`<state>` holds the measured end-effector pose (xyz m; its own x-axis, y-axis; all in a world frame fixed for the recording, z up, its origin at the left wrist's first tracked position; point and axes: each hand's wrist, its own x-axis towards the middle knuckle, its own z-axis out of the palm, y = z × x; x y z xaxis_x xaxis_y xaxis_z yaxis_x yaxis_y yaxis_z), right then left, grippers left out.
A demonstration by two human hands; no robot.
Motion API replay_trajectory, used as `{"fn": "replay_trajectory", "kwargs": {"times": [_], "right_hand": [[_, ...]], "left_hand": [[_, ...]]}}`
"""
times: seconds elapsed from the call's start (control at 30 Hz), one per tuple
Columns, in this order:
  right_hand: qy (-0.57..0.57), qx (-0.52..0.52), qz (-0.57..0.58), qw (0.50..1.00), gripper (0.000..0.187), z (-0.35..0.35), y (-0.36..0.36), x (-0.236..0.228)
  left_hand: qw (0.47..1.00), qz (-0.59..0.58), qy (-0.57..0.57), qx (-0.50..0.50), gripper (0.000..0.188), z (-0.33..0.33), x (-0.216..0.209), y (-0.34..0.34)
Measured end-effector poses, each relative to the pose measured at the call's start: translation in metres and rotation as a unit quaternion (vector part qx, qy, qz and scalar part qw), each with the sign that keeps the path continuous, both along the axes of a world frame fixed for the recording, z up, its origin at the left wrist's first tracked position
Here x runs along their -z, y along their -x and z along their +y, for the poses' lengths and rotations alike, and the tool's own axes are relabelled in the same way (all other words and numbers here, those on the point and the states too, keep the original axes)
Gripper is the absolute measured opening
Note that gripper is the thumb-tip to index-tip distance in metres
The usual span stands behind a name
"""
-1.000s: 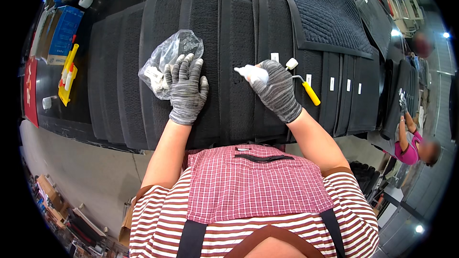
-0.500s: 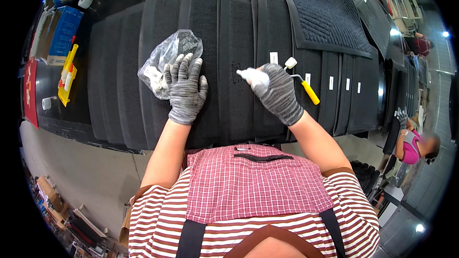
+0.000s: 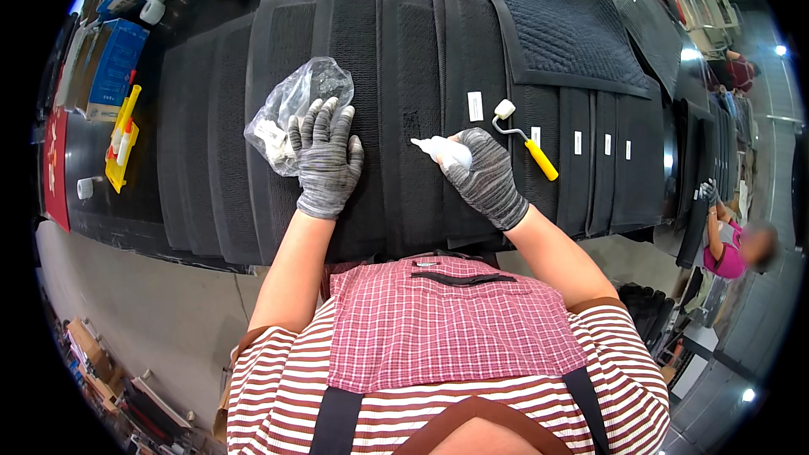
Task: The person applies adhesive labels to black textured foam panels, using a roller to press the labels firmly into place. The person picks up individual labels from a plastic bag, applies glue from a bottle, positions the label on the panel, and rolls over it.
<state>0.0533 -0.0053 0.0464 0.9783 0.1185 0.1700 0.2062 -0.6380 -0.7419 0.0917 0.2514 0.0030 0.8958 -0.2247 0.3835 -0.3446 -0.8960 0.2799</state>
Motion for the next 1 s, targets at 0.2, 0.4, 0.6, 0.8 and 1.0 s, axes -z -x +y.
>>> {"fn": "replay_trajectory", "kwargs": {"times": [0.2, 0.4, 0.6, 0.8, 1.0], "right_hand": [[0.009, 0.01, -0.035, 0.999, 0.03, 0.003, -0.016, -0.006], [-0.078, 0.037, 0.014, 0.996, 0.026, -0.016, 0.023, 0.007], [0.106, 0.026, 0.047, 0.993, 0.023, -0.041, 0.061, 0.002], [0.225, -0.1, -0.246, 0.937, 0.029, -0.02, 0.008, -0.027], [0.011, -0.214, -0.142, 0.966, 0.028, 0.095, -0.086, -0.018]], "left_hand": [[0.999, -0.031, 0.019, 0.018, 0.045, 0.002, -0.008, 0.003], [0.994, -0.085, 0.068, -0.029, 0.043, 0.024, -0.032, 0.022], [0.991, -0.027, 0.049, -0.123, 0.054, 0.04, -0.028, 0.023], [0.99, -0.005, 0.123, -0.064, 0.016, 0.044, -0.017, 0.021], [0.967, -0.015, 0.221, -0.127, 0.025, 0.059, -0.017, 0.033]]}}
